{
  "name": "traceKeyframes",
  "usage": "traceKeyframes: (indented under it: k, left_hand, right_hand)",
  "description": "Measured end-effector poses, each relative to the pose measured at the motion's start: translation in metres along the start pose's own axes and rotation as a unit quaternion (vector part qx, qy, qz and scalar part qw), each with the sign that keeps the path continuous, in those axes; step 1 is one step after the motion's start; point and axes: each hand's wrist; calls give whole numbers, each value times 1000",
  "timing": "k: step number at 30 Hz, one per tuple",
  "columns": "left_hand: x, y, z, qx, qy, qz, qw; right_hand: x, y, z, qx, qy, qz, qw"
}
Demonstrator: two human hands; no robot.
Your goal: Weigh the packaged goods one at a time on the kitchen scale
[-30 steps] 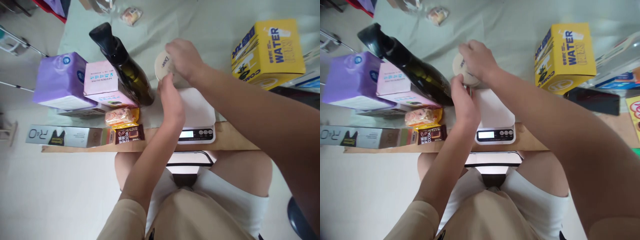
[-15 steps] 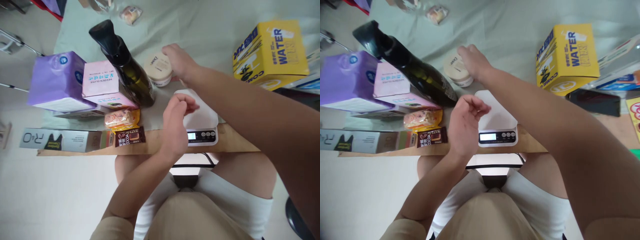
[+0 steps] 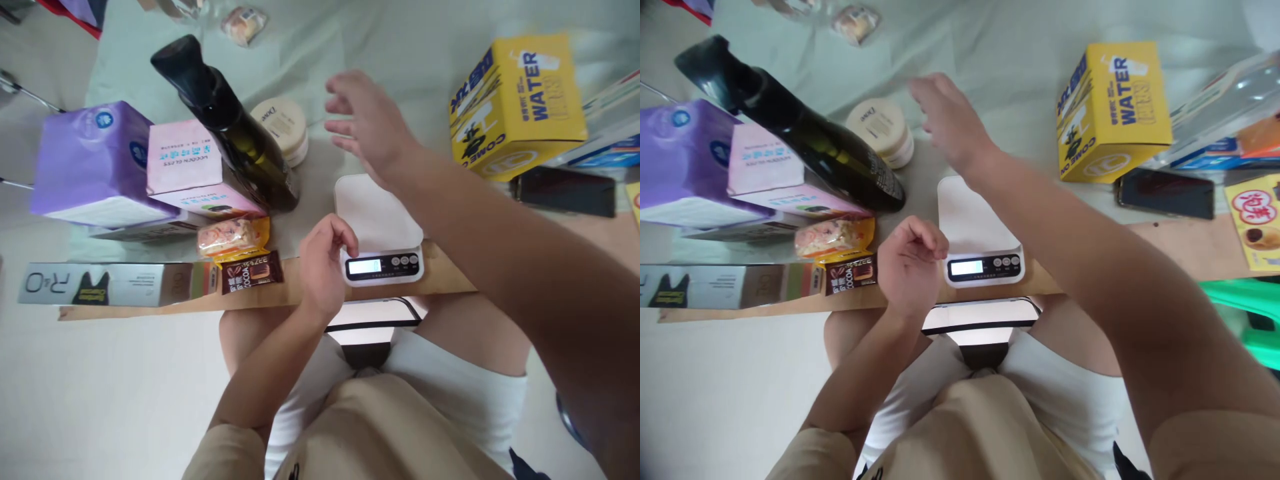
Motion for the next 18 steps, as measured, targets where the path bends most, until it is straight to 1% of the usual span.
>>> traceKeyframes:
  k: [1, 2, 3, 4, 5, 6, 7, 8, 9, 10, 13, 15, 16, 18]
  left_hand:
    - [-1, 0, -1, 0, 5, 6, 1000]
    - [-2, 1, -2, 0, 7, 12, 1000]
    - [-3, 2, -3, -3, 8, 18, 1000]
    - [-5, 4, -4, -9, 7, 25, 1000]
    - [-7, 5, -4, -19, 4, 32, 999]
    - [-10, 7, -5, -32, 3, 41, 999]
    - [-12, 8, -6, -42, 6, 51, 998]
    - [-14, 10, -7, -49, 12, 66, 997]
    - [-16, 11, -8, -51, 21, 84, 995]
    - [-17, 13, -8, -50, 33, 105, 993]
    - [-21, 21, -6, -43, 53, 172, 983]
    - [-25, 31, -3, -58, 42, 189, 979]
    - [-27, 38, 1, -73, 28, 190, 979]
    - [-34, 57, 11, -109, -10, 186, 976]
  right_hand:
    - [2, -15, -17, 19, -12, 72, 997]
    - [6, -30, -34, 53, -31, 129, 990]
    - [10, -45, -51, 103, -56, 165, 979]
    - [16, -59, -65, 177, -89, 185, 963]
    - [23, -71, -77, 259, -119, 199, 938]
    - [30, -82, -86, 339, -146, 208, 906]
    - [37, -91, -92, 405, -166, 214, 873]
    - [43, -99, -95, 452, -176, 214, 848]
    - [49, -107, -97, 480, -182, 206, 833]
    - [54, -114, -98, 494, -183, 185, 830]
    - [66, -135, -97, 514, -175, 86, 835]
    - [74, -149, -96, 528, -169, 46, 831]
    - [79, -155, -94, 529, -163, 43, 832]
    - [88, -167, -88, 519, -137, 74, 840]
Point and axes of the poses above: each hand's wrist, its own z-axis towards the middle knuckle, its own y-axis out of the palm, x = y × z, and after that the axes turned 1 degree about y, right-handed
